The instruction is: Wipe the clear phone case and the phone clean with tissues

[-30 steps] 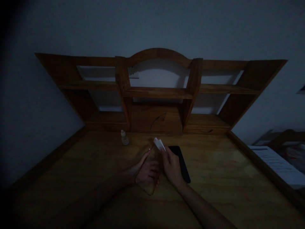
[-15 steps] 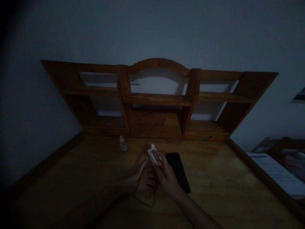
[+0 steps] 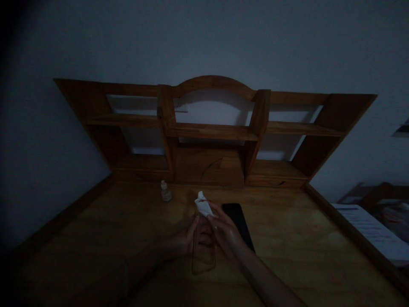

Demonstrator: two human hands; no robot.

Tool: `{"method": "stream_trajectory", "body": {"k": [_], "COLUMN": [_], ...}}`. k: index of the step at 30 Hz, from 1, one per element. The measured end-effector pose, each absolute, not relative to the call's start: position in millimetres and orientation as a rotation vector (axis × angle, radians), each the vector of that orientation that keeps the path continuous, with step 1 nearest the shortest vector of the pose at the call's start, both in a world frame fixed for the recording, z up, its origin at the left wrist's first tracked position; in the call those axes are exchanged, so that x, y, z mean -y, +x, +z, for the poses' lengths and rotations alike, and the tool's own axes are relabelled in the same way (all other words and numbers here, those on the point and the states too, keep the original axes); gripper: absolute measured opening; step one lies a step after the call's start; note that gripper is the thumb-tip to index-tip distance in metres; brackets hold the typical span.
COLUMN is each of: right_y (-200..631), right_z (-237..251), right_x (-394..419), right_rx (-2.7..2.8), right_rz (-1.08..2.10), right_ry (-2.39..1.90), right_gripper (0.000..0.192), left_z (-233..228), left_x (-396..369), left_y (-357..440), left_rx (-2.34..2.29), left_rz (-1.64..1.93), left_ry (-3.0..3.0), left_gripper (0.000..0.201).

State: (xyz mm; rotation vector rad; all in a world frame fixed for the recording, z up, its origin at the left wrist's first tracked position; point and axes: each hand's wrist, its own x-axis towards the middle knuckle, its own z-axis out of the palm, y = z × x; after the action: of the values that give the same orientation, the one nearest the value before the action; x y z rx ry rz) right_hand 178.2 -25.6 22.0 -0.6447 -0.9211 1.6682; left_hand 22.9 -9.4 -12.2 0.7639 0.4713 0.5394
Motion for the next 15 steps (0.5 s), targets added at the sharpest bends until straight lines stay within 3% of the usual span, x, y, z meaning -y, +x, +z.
{"method": "stream_trajectory", "body": {"k": [15], "right_y": [185.3], "right_z": [18.2], "right_x": [24.7], "right_rx": [0.882], "right_rz": [1.707], "right_ry": [-0.639], "right_gripper": [0.040], "left_z": [-22.6], "left_x": [10.5], "left_y": [22.9], "left_rx": [-0.443], "left_rz": [0.637], "left_ry": [0.867], "left_gripper": [0.049]}}
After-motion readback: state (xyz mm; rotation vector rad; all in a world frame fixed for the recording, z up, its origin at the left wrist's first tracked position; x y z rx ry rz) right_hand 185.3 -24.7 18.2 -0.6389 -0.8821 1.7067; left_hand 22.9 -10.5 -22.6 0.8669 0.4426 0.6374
